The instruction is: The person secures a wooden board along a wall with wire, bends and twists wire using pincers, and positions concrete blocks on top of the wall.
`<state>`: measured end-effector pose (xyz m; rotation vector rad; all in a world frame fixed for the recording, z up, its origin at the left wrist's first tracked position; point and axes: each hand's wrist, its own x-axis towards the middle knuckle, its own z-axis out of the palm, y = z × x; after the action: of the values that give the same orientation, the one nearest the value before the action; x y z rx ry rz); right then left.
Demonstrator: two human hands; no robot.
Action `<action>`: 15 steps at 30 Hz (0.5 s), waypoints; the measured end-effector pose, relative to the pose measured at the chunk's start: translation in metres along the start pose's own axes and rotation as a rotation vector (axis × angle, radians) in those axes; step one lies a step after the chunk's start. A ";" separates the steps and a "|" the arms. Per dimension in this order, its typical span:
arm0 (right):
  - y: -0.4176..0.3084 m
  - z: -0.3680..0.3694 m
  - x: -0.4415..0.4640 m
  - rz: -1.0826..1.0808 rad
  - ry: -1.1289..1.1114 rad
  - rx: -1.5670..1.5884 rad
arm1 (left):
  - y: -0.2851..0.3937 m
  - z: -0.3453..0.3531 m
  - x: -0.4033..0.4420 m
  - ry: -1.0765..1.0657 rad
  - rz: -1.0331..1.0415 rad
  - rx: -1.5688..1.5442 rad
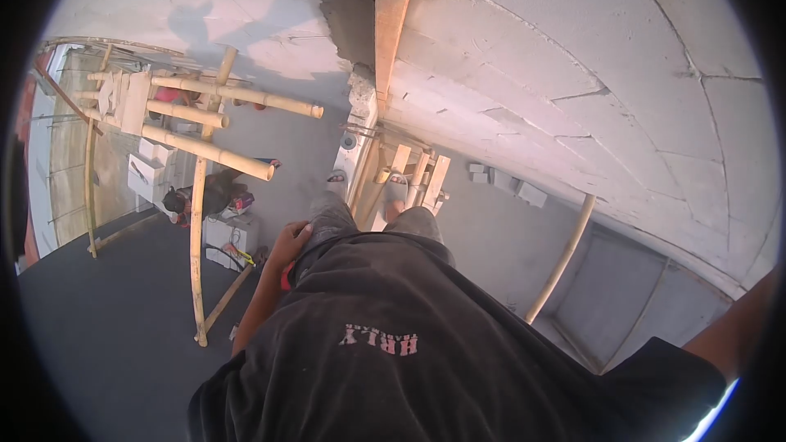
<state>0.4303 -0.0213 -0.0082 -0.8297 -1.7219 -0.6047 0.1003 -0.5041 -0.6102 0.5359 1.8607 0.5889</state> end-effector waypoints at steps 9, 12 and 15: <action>-0.005 -0.014 -0.048 0.064 -0.095 0.000 | -0.028 0.011 -0.011 0.102 -0.031 -0.216; -0.005 -0.015 -0.054 0.073 -0.112 -0.005 | -0.021 0.017 -0.016 0.166 -0.015 -0.213; -0.005 -0.017 -0.058 0.074 -0.128 -0.009 | -0.035 0.019 -0.019 0.202 -0.052 -0.283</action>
<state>0.4471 -0.0500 -0.0588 -0.9524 -1.7963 -0.5190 0.1220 -0.5404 -0.6243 0.2476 1.9300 0.8816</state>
